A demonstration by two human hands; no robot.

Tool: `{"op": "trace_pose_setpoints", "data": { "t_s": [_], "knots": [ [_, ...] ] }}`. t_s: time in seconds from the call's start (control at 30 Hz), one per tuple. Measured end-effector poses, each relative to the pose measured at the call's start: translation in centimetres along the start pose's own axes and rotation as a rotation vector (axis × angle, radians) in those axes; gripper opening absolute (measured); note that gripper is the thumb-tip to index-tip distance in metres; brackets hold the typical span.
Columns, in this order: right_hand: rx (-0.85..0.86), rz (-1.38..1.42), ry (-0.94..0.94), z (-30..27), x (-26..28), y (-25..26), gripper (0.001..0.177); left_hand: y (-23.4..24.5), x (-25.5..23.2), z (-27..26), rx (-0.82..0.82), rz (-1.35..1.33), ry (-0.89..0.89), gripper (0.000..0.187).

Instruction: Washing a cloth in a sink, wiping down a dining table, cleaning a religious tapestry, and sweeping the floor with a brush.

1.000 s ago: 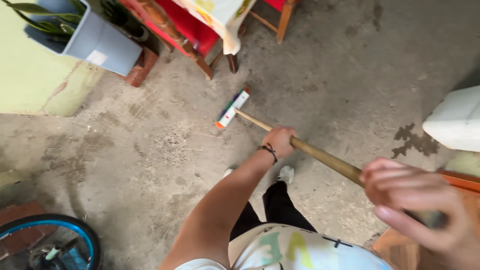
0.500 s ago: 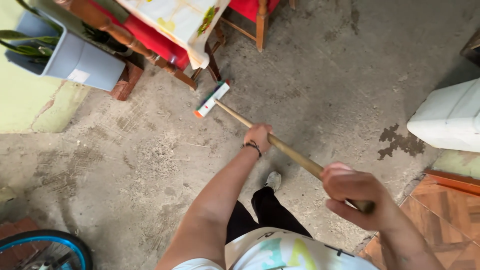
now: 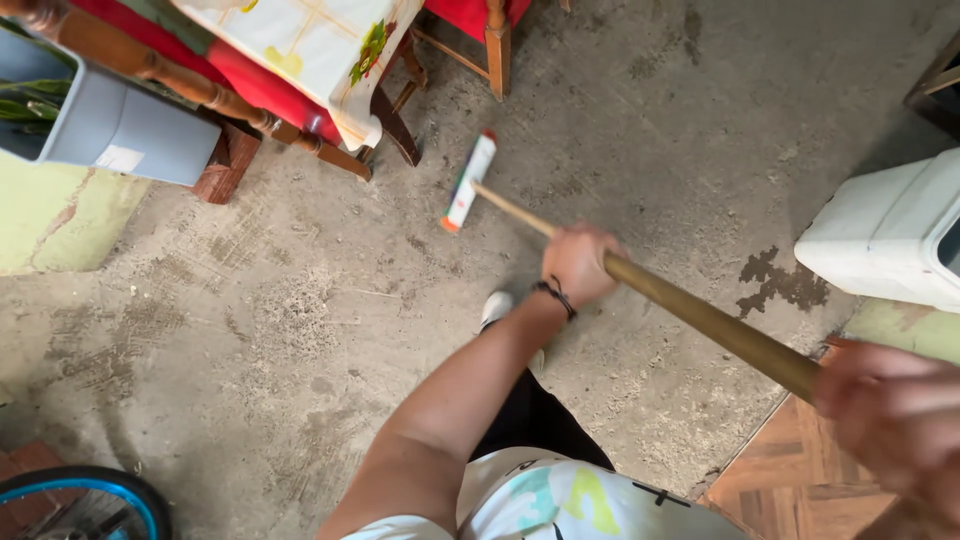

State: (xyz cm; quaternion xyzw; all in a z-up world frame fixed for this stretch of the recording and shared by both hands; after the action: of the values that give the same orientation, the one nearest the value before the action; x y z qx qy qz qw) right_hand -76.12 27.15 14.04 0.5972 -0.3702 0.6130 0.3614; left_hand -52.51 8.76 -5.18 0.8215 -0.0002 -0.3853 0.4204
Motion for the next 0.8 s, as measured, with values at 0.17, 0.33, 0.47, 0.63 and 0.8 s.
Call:
{"op": "trace_pose_setpoints", "data": {
  "t_s": [0.17,0.33,0.47,0.63,0.8],
  "knots": [
    [-0.099,-0.518,0.364,18.8,13.0,-11.0,0.031,6.3,4.9,6.8,-0.435,-0.154,-0.273,0.004],
    [-0.383,-0.403,0.447,20.8,1.9,-8.2,0.023,9.0,10.5,14.0,-0.250,0.010,-0.190,0.019],
    [-0.338,-0.346,0.466,25.4,-0.8,-7.9,0.029,5.7,16.2,18.4,-0.014,0.294,-0.144,0.015],
    [-0.285,-0.313,0.348,26.7,2.5,-7.4,0.025,7.9,15.1,16.9,-0.213,0.020,-0.102,0.014],
    [-0.304,-0.435,0.000,23.9,2.6,-8.1,0.022,9.2,11.0,13.1,-0.278,-0.106,-0.124,0.004]
  ]
}}
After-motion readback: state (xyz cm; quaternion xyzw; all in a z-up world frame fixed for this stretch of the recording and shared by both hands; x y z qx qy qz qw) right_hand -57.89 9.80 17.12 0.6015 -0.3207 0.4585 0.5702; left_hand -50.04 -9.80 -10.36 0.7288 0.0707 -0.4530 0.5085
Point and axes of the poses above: each hand's wrist, its own z-axis towards the middle knuckle, its own y-axis out of the back of the hand, x = y × z, the point moved 8 cm from there along z, towards the middle knuckle, and after that the axes turned 8 degrees about y, right-handed, at the moved point
